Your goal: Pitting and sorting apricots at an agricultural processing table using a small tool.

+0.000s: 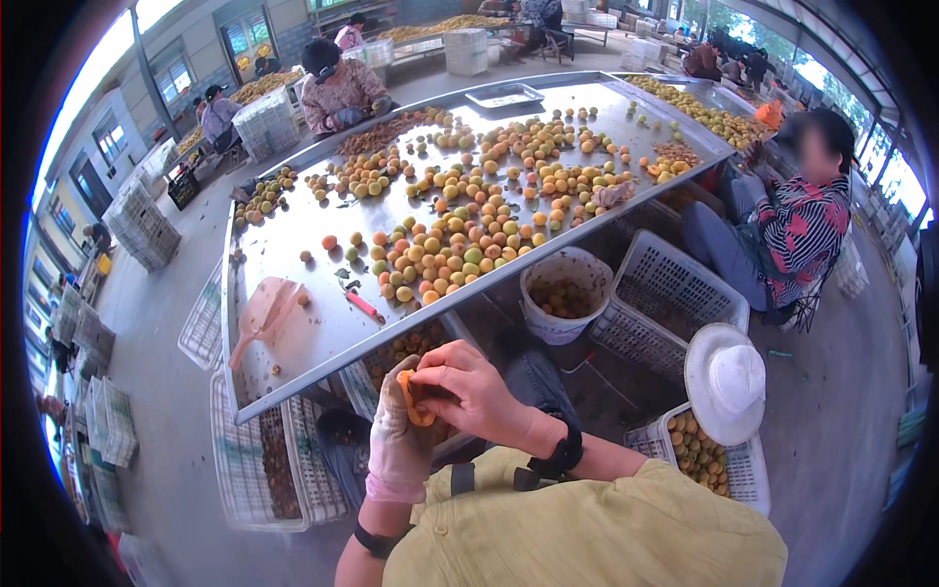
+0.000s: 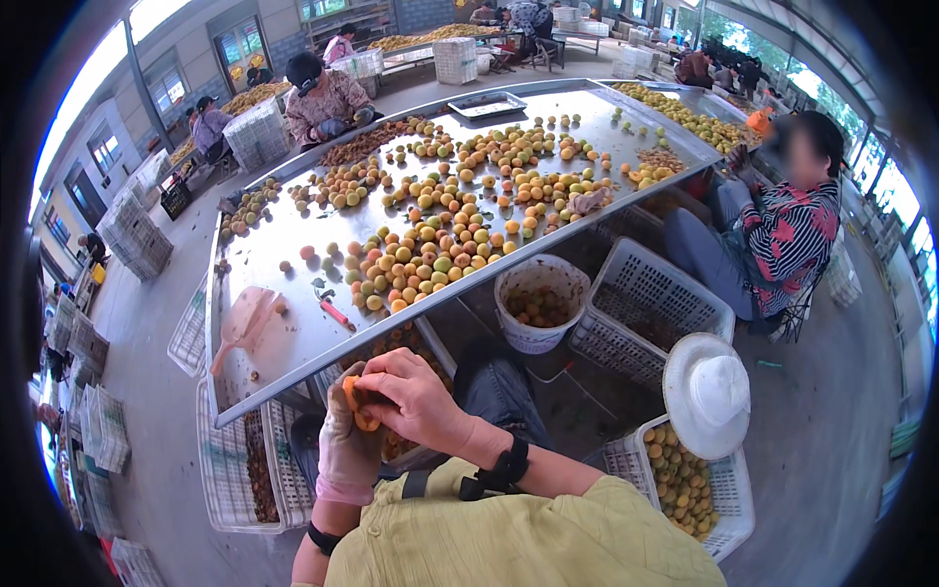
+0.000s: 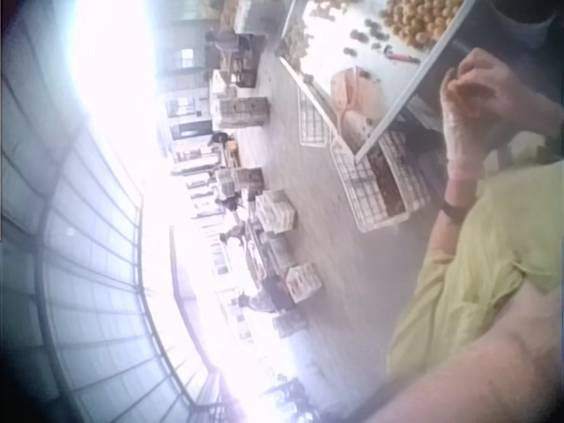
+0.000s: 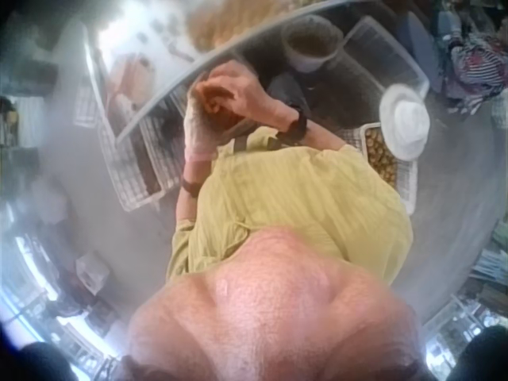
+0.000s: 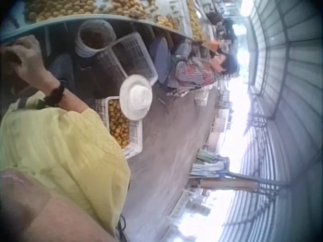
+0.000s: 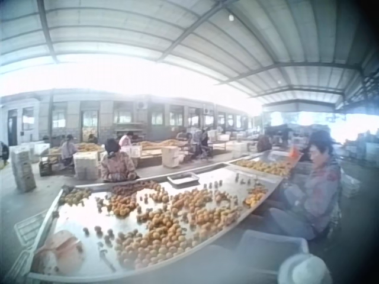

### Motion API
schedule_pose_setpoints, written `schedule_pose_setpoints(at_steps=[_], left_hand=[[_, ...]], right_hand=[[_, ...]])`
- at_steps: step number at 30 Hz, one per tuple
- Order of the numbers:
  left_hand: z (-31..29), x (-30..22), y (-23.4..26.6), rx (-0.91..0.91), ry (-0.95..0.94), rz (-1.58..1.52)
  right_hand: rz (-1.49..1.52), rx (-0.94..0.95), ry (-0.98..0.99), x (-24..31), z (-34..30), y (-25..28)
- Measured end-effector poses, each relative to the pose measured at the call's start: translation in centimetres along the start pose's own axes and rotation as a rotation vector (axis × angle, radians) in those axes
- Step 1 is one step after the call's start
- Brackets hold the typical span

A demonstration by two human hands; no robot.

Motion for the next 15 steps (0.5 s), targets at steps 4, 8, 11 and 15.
schedule_pose_setpoints(at_steps=[4,8,11,15], left_hand=[[0.3,-0.2,0.5,-0.001,-0.005,0.070],[0.4,0.1,0.0,0.023,0.026,0.002],[0.6,0.3,0.9,-0.094,0.022,-0.028],[1.2,1.9,2.5,-0.150,0.188,-0.156]], right_hand=[[0.043,0.017,-0.004,-0.1,0.1,-0.2],[0.053,0.007,-0.010,0.0,0.3,0.0],[0.184,-0.019,-0.131,-1.4,0.1,0.4],[0.909,-0.107,-0.667,-6.4,-2.4,-1.1]])
Point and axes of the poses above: each hand's wrist, its own z-axis towards the middle knuckle, its own y-axis out of the back of the hand, x = y × z, the point moved 10 cm from there along z, towards the middle knuckle
